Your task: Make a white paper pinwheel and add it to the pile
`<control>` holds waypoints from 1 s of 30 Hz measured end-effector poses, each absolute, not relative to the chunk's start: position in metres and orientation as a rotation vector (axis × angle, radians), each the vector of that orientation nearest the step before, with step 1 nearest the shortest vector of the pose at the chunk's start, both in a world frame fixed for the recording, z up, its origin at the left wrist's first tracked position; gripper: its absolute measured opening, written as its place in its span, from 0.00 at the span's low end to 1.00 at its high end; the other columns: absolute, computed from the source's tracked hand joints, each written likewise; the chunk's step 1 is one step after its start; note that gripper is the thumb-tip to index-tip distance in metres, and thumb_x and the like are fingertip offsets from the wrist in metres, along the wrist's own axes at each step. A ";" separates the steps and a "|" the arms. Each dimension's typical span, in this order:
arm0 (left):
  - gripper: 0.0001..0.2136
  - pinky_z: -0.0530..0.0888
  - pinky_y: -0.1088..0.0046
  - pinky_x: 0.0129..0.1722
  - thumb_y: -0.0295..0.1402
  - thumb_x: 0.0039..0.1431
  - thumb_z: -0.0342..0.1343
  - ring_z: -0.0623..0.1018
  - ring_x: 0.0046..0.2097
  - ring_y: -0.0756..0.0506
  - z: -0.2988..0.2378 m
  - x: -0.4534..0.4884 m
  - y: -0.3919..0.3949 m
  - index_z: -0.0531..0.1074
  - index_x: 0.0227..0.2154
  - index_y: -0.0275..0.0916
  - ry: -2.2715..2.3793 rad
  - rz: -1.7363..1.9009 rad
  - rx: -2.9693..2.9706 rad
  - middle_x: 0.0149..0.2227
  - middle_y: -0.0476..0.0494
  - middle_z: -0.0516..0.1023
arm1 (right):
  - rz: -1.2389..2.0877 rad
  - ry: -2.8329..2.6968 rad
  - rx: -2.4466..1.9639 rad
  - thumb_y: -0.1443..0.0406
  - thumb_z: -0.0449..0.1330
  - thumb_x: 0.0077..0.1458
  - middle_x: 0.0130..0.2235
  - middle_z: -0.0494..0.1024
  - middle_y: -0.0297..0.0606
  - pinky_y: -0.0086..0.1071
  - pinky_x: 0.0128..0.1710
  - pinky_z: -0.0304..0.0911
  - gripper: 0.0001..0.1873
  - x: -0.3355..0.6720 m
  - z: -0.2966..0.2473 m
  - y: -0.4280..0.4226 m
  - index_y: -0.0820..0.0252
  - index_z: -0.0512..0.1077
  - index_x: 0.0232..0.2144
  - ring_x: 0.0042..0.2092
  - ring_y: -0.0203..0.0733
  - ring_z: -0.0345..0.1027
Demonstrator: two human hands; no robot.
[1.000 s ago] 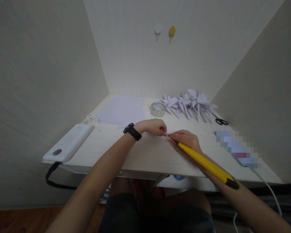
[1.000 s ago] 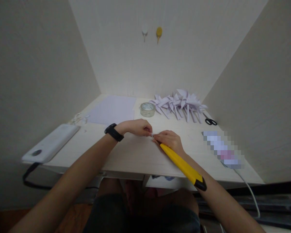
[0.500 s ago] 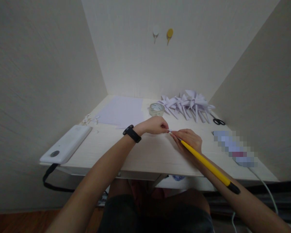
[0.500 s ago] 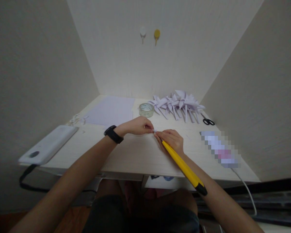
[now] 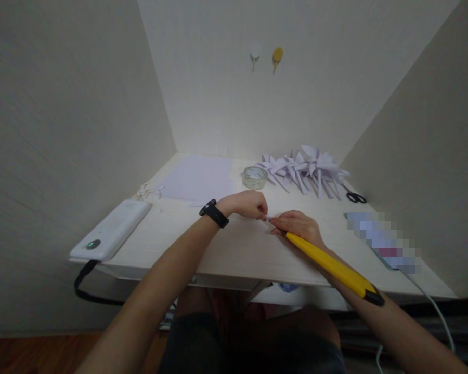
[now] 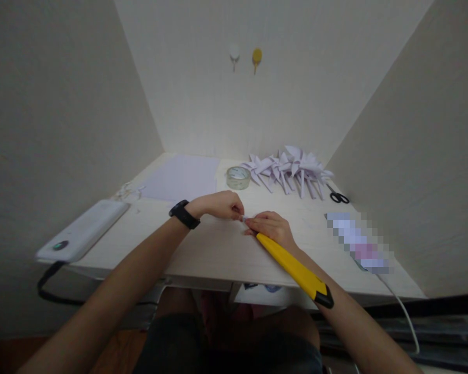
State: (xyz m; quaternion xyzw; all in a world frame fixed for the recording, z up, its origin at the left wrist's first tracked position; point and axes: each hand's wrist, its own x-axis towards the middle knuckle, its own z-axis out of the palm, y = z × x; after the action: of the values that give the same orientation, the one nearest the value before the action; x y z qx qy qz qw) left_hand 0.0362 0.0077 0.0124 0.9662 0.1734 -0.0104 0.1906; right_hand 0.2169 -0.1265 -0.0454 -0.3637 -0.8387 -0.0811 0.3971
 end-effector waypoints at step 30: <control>0.08 0.64 0.77 0.29 0.30 0.49 0.61 0.73 0.27 0.51 0.002 0.034 0.020 0.82 0.31 0.34 0.438 -0.128 2.449 0.25 0.46 0.79 | 0.100 -1.961 -1.090 0.61 0.62 0.60 0.35 0.84 0.38 0.34 0.38 0.74 0.08 0.204 -0.038 -0.135 0.54 0.81 0.38 0.38 0.42 0.78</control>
State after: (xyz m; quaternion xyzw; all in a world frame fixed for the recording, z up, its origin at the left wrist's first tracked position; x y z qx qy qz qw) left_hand 0.0345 0.0201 0.0022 0.9316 0.1666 -0.0486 0.3194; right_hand 0.2037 -0.1346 -0.0380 -0.4376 -0.7871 0.0401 0.4329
